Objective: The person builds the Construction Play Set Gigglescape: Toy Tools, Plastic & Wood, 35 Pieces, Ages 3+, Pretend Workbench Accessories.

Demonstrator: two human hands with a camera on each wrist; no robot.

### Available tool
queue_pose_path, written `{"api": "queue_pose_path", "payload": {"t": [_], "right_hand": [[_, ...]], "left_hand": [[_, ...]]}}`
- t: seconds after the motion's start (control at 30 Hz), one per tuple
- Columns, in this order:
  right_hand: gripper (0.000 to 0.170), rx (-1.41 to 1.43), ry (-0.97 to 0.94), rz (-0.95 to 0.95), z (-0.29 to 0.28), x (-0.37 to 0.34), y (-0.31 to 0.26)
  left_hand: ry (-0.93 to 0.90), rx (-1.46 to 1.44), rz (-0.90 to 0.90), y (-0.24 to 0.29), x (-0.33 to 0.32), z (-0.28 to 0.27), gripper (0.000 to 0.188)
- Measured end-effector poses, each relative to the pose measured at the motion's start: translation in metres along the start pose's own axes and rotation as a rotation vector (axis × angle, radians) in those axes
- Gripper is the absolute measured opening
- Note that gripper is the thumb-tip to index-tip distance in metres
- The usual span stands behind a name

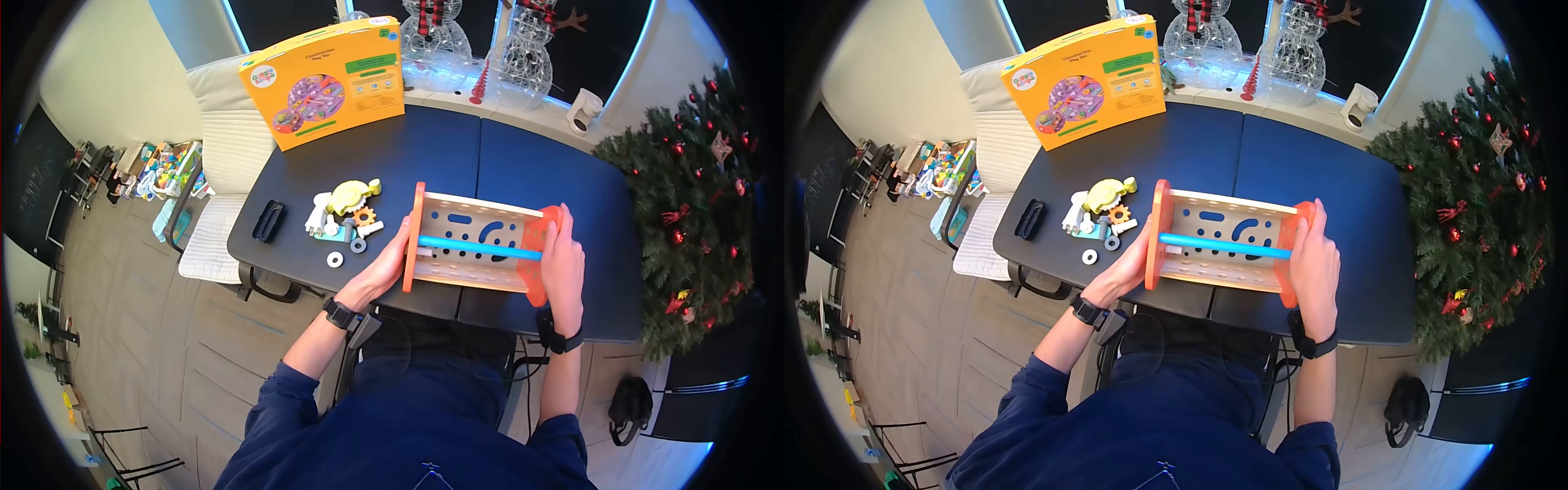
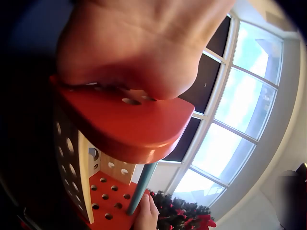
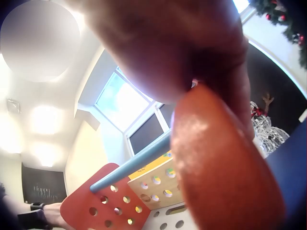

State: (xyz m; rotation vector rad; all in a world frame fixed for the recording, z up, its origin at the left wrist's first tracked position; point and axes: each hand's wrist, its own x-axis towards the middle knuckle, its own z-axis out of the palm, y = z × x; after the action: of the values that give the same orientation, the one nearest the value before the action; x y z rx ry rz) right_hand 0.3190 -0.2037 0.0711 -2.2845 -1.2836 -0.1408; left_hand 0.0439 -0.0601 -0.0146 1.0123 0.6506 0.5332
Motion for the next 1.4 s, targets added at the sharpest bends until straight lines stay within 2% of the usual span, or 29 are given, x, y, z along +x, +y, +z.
{"api": "queue_pose_path", "payload": {"t": [0.03,0.1,0.13,0.17,0.23,0.27,0.33,0.43,0.57,0.77,0.83,0.93,1.03,1.07,1.13,1.23,1.33,1.37,1.4], "right_hand": [[0.041,-0.019,-0.006,0.001,0.001,0.004,0.0],[0.039,-0.035,-0.011,-0.019,0.004,0.013,0.001],[0.039,-0.043,-0.013,-0.028,0.006,0.018,0.002],[0.038,-0.044,-0.02,-0.03,0.009,0.023,0.005],[0.037,-0.046,-0.034,-0.03,0.014,0.032,0.008],[0.037,-0.045,-0.052,-0.027,0.014,0.035,0.007],[0.037,-0.043,-0.085,-0.022,0.014,0.042,0.004],[0.038,-0.081,-0.116,-0.02,0.019,0.054,0.006],[0.041,-0.087,-0.178,0.022,0.024,0.067,0.004],[0.044,-0.027,-0.229,0.042,0.02,0.074,0.0],[0.043,0.044,-0.221,0.03,0.015,0.072,-0.003],[0.037,0.005,0.143,-0.43,0.019,0.062,0.008],[0.031,0.164,-0.058,-0.568,-0.026,0.036,-0.026],[0.031,0.273,-0.213,-0.528,-0.035,0.025,-0.038],[0.03,0.493,-0.506,-0.433,-0.045,0.007,-0.061],[0.026,0.624,-0.583,-0.456,-0.025,-0.01,-0.08],[0.027,0.684,-0.707,-0.359,-0.011,-0.003,-0.089],[0.027,0.771,-0.655,-0.361,0.002,-0.004,-0.086],[0.028,0.78,-0.694,-0.35,0.01,-0.001,-0.084]], "left_hand": [[0.014,0.026,0.003,-0.011,0.006,-0.011,0.072],[0.136,0.336,0.155,-0.028,0.016,-0.033,0.067],[0.216,0.493,0.216,-0.022,0.015,-0.034,0.064],[0.339,0.784,0.388,-0.017,0.01,-0.035,0.06],[0.422,1.158,0.535,0.009,-0.014,-0.037,0.049],[0.423,1.129,0.375,0.023,-0.029,-0.036,0.04],[0.471,1.315,0.253,0.031,-0.046,-0.053,0.032],[0.541,1.519,0.095,0.027,-0.063,-0.074,0.035],[0.566,1.576,-0.074,0.019,-0.07,-0.084,0.04],[0.52,1.516,-0.053,0.018,-0.066,-0.091,0.034],[0.496,1.427,0.062,0.028,-0.067,-0.083,0.033],[0.447,1.228,0.302,0.059,-0.072,-0.045,0.03],[0.347,1.126,0.647,0.07,-0.068,-0.011,0.03],[0.303,1.114,0.771,0.07,-0.068,-0.002,0.031],[0.2,1.09,0.91,0.072,-0.065,0.018,0.035],[0.121,1.046,0.86,0.068,-0.059,0.042,0.035],[0.087,1.064,0.947,0.064,-0.043,0.045,0.035],[0.109,1.074,0.954,0.065,-0.04,0.046,0.033],[0.109,1.077,0.949,0.066,-0.037,0.045,0.033]]}}
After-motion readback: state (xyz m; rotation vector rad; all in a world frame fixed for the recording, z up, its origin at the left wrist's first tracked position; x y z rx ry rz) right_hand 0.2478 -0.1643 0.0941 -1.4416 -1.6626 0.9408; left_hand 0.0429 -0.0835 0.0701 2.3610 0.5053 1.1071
